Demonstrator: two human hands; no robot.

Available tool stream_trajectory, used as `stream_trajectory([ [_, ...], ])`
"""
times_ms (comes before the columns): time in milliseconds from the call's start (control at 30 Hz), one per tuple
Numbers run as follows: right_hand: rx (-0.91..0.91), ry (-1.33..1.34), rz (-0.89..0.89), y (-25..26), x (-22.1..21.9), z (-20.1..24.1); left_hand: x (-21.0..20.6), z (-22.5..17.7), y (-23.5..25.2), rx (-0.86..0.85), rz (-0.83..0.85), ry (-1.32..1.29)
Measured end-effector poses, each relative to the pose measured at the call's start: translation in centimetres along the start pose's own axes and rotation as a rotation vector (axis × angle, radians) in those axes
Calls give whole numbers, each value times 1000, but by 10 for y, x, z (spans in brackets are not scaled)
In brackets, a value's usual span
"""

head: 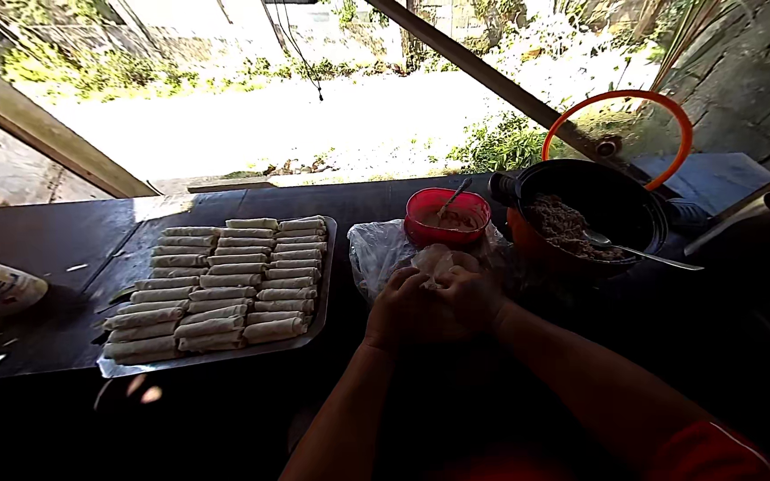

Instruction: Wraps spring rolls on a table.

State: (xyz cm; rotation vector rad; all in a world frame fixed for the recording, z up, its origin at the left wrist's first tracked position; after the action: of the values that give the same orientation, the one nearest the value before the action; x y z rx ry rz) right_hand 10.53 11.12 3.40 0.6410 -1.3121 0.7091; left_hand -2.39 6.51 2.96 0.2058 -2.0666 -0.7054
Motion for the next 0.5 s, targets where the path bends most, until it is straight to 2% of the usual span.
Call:
stream_trajectory([
  [100, 12, 10, -50, -2, -1, -1, -2, 3, -3, 61, -25, 2],
  [200, 8, 18, -63, -3, 0, -2, 2, 4, -4, 120, -3, 143],
  [333, -1, 31, -64, -3, 1, -3, 7, 6, -6, 134, 36, 297],
  [500, -2, 43, -85, -4, 0, -3, 4, 0, -6, 101, 113, 339],
])
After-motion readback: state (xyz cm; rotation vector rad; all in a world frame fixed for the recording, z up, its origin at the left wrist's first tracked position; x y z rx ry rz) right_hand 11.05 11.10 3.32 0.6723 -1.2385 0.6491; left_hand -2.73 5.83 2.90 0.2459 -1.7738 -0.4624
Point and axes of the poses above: each hand's wrist, its own y-axis towards the middle knuckle, its own x-axis out of the back of the hand, z = x × y, the point moved 7 cm from there along y, towards the middle knuckle, and after that the axes turned 8 degrees about -x, right-handed, at the moved point
